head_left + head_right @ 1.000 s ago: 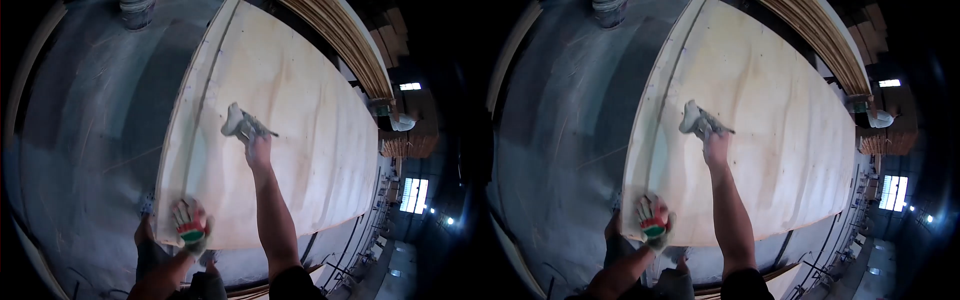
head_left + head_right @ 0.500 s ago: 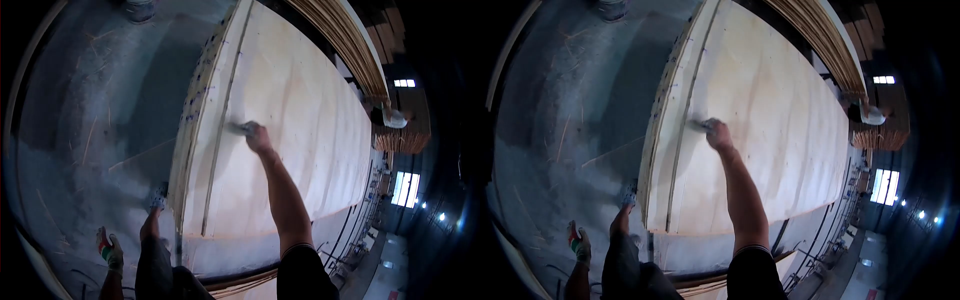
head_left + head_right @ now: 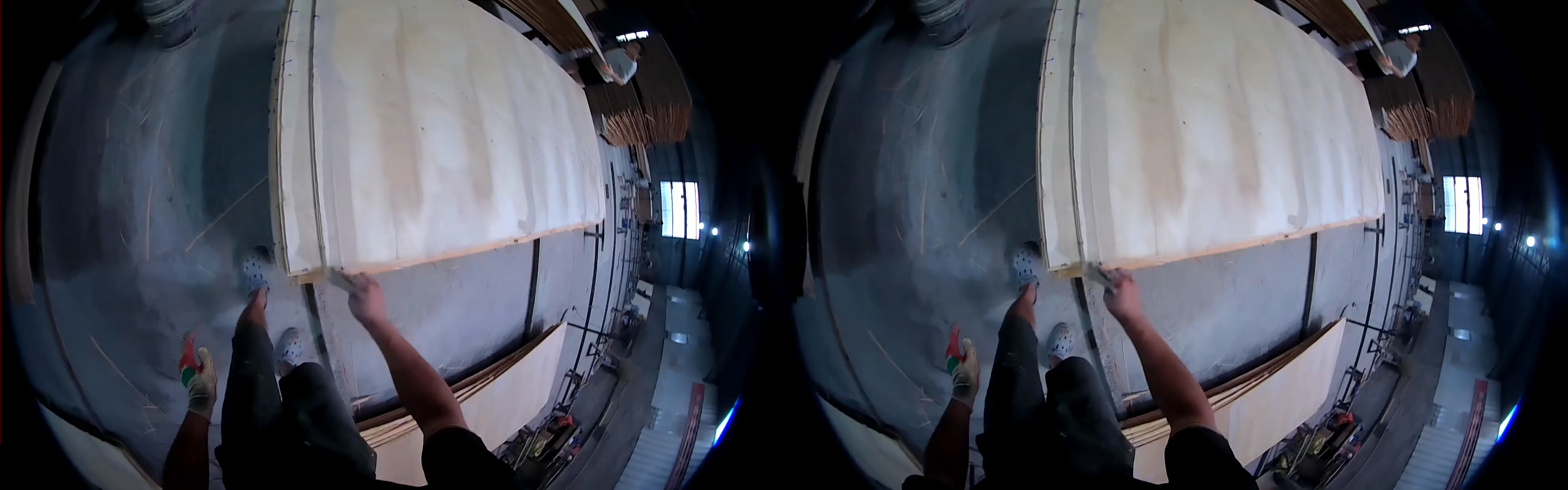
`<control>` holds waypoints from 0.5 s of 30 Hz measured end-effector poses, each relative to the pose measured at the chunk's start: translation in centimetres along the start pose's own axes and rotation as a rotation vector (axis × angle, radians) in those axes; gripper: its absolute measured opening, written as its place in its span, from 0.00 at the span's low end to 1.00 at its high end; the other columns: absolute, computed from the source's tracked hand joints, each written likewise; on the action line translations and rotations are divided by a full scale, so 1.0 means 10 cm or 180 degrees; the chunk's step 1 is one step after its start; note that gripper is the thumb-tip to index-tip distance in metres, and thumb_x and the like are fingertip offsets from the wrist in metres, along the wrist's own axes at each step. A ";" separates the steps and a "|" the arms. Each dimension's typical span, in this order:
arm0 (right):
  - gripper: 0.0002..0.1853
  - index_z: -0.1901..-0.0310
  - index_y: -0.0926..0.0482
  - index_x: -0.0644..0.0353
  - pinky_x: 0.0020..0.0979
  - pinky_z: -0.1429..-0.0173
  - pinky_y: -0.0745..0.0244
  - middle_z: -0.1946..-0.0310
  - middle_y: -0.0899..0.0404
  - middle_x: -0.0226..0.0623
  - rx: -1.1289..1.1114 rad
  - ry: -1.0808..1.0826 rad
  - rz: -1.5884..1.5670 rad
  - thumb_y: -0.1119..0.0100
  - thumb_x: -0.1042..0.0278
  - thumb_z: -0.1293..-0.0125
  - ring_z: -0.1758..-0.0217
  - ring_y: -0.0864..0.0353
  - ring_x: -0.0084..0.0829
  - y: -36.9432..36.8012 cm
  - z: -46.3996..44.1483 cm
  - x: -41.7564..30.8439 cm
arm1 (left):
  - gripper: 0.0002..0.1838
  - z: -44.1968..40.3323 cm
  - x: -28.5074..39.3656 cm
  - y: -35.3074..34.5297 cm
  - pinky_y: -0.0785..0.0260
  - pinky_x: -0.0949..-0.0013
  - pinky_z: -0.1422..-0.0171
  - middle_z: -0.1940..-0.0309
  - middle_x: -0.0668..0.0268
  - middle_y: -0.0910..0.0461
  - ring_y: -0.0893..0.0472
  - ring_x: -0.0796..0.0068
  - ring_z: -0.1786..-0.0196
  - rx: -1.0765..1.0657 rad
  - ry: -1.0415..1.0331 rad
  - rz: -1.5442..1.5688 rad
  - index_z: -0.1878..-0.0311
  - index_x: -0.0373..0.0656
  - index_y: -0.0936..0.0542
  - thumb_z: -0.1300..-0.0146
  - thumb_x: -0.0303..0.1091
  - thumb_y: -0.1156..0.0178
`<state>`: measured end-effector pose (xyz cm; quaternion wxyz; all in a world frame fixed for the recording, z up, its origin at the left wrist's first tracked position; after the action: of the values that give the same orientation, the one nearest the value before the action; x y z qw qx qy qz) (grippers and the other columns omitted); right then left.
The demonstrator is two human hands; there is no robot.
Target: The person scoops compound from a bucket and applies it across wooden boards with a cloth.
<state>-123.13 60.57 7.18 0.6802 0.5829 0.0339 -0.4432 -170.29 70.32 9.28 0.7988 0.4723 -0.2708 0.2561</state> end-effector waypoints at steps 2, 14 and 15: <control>0.22 0.47 0.17 0.61 0.40 0.37 0.24 0.51 0.17 0.53 0.0284 -0.0145 -0.0678 0.45 0.79 0.45 0.41 0.20 0.53 0.37 -0.10 -0.07 | 0.24 0.04 -0.01 0.28 0.38 0.60 0.28 0.33 0.51 0.28 0.29 0.60 0.31 0.0161 0.0243 0.0199 0.29 0.39 0.30 0.22 0.39 0.47; 0.35 0.24 0.39 0.55 0.47 0.33 0.24 0.27 0.32 0.28 0.1190 -0.0563 -0.5350 0.41 0.70 0.31 0.35 0.23 0.31 1.46 -0.76 -0.83 | 0.17 -1.85 2.29 1.30 0.28 0.60 0.37 0.44 0.58 0.18 0.19 0.62 0.41 -0.0417 -0.0648 0.0228 0.38 0.41 0.21 0.27 0.30 0.42; 0.35 0.24 0.39 0.55 0.47 0.33 0.24 0.27 0.32 0.28 0.1281 -0.0588 -0.5377 0.41 0.70 0.31 0.35 0.23 0.31 1.42 -0.71 -0.88 | 0.17 -1.92 2.79 1.40 0.28 0.60 0.37 0.44 0.58 0.18 0.19 0.62 0.41 -0.0485 -0.0691 0.0187 0.38 0.41 0.21 0.27 0.30 0.42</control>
<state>-115.96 70.35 20.69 0.0081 0.4335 0.3205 -0.8422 -155.79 97.71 28.93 0.7905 0.4270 -0.3881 0.2055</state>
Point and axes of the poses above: each hand's wrist, its own z-axis away from the middle knuckle, its own y-axis out of the back of the hand, x = y × z, the point moved 7 cm from there along -z, towards the middle knuckle
